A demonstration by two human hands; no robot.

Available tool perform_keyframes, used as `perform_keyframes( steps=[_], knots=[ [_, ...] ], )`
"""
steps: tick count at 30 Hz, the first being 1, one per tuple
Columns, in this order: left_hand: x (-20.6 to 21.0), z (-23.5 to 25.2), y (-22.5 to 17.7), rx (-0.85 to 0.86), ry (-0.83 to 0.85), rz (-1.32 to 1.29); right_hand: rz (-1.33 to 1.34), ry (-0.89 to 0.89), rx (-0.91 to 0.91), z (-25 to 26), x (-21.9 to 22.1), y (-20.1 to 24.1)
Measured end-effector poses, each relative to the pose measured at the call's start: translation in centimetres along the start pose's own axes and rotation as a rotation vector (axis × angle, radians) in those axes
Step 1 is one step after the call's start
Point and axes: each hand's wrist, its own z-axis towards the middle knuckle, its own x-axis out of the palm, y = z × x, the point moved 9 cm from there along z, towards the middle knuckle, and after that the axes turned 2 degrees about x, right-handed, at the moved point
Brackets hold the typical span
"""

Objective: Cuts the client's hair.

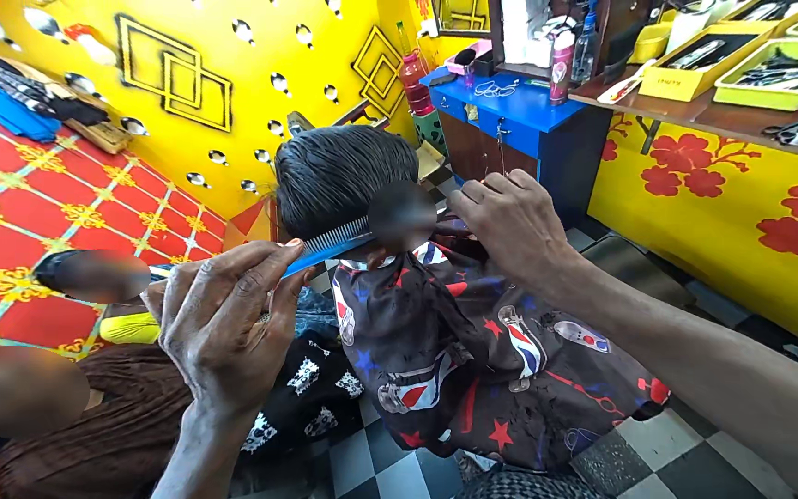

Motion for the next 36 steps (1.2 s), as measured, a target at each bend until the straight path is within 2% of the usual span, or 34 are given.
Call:
perform_keyframes(
  steps=[4,7,9,17,24,31,36],
  knots=[
    [-0.9,0.5,0.2,-0.082,-0.066,-0.039,0.126,-0.062,0.076,-1.1,0.5,-1.9],
    [-0.5,1.7,0.9,-0.245,0.062,-0.088,0.243,-0.096,0.191,-1.9,1.8,-4.2],
    [0.4,1.7,0.6,-0.291,0.184,-0.111,0.270,-0.082,0.224,-2.3,2.7,-5.2],
    [2.2,-1.1,-2.0,-0.194,0.282,0.002,0.274,-0.032,0.219,-3.1,5.3,-7.4],
    [3.0,-2.0,-1.4,-0.169,0.344,0.004,0.266,-0.060,0.153,-2.3,5.9,-7.9],
    [2.1,-0.9,-3.1,-0.066,0.209,0.159,0.193,-0.112,0.028,-0.2,5.5,-7.2],
    [1.7,-0.2,-3.5,-0.054,0.140,0.245,0.146,-0.142,-0.054,0.8,5.2,-6.8]
  ],
)
